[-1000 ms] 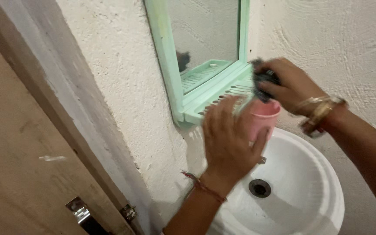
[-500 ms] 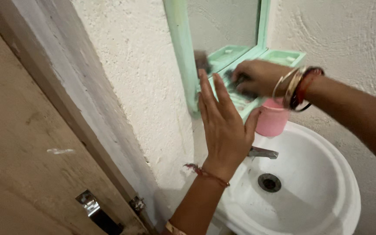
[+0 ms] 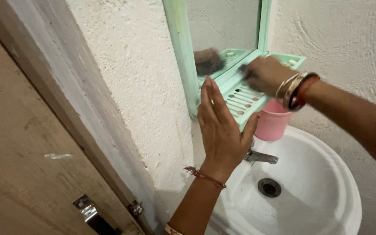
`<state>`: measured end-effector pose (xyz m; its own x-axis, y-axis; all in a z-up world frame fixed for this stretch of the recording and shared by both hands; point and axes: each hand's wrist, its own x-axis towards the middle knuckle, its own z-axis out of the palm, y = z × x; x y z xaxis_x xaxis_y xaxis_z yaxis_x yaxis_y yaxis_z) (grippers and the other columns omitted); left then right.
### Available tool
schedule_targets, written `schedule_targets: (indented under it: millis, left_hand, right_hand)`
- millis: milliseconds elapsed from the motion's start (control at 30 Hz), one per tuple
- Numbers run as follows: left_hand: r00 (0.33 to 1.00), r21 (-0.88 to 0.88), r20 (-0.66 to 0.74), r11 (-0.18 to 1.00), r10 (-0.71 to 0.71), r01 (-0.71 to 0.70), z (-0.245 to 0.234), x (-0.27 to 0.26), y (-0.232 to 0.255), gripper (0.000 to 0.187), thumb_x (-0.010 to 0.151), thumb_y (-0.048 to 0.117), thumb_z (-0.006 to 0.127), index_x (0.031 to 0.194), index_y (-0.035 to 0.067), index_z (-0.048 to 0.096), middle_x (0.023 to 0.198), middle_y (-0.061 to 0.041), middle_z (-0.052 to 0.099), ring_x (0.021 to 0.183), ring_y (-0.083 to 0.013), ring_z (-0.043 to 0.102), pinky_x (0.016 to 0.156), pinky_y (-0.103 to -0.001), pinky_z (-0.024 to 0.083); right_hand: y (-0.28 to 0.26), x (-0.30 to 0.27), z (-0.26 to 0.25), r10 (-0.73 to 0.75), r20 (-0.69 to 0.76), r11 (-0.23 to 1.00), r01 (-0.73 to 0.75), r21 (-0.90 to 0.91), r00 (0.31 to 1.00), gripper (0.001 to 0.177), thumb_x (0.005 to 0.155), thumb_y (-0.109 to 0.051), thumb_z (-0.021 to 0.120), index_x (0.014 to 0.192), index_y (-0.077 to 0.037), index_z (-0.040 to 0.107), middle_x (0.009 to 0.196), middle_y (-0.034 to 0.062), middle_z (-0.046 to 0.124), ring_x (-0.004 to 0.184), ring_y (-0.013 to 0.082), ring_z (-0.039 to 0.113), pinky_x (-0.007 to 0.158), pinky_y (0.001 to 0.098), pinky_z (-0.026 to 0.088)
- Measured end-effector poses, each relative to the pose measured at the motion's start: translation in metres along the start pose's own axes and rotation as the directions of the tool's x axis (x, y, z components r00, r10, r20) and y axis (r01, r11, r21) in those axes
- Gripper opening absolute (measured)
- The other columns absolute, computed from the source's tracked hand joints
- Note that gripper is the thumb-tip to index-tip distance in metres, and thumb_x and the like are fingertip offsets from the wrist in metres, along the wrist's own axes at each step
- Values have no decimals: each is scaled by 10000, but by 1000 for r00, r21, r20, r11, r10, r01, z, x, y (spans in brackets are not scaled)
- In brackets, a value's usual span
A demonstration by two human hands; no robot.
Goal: The person cleans a bathroom sink and mirror area using a steel wool scrubber and a pink cup. They scrub the sink basin, faucet, and mirror shelf, then rinse the scrubber and cup with water from a bucket on the floor.
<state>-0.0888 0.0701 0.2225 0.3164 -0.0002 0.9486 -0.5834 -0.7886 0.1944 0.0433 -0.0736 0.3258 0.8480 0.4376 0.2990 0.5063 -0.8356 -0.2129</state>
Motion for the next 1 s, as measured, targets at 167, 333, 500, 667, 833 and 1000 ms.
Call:
schedule_targets:
  millis: [167,333,500,667,833,1000]
  left_hand:
    - [1000,-5,26,1000,-17,17,-2,1,1,1032,1001,376,688,1654,-34,2,1716,-294,155,1595,-418,250,1289,-566,222]
    - [999,-24,10,999,-31,31,-2,4,2,1070,937,326,728,1649,-14,6,1699,-284,169,1592,-427,213,1311,-587,169]
    - [1000,-49,-6,999,-3,2,-3,3,1,1067,939,292,737,1651,-14,3,1702,-295,141,1600,-440,188,1319,-587,161]
    - [999,-17,-18,999,29,-29,-3,4,3,1011,988,344,712,1656,-14,43,1706,-262,168,1610,-401,222,1330,-580,177]
    - [998,24,47,999,32,-34,-3,9,2,983,978,364,685,1639,-44,84,1702,-256,196,1602,-377,231,1298,-601,165]
    - [998,14,51,999,28,-29,-3,7,0,965,983,370,678,1635,-56,110,1706,-257,220,1598,-369,252,1295,-588,172]
  right_hand:
    - [21,35,5,-93,-245,995,80,-63,965,228,928,-179,667,1039,-13,777,933,211,756,804,340,735,805,452,570]
    - [-53,1,17,-174,13,974,171,146,985,295,980,-225,583,969,40,714,866,234,753,748,350,745,762,478,607]
    - [-38,-10,21,-542,-105,830,551,90,834,329,881,-129,632,1176,13,670,1146,215,649,1079,350,599,971,456,488]
    - [59,50,0,-50,-56,992,43,-118,997,409,963,-218,626,1345,-70,612,1378,164,562,1261,335,544,1093,459,430]
    - [91,74,11,-168,-53,983,163,-88,984,496,928,-170,631,1412,-81,568,1443,161,520,1317,334,511,1115,429,424]
    - [79,53,14,-238,-30,969,235,-81,971,502,932,-164,603,1426,-93,555,1447,159,524,1304,330,538,1120,430,421]
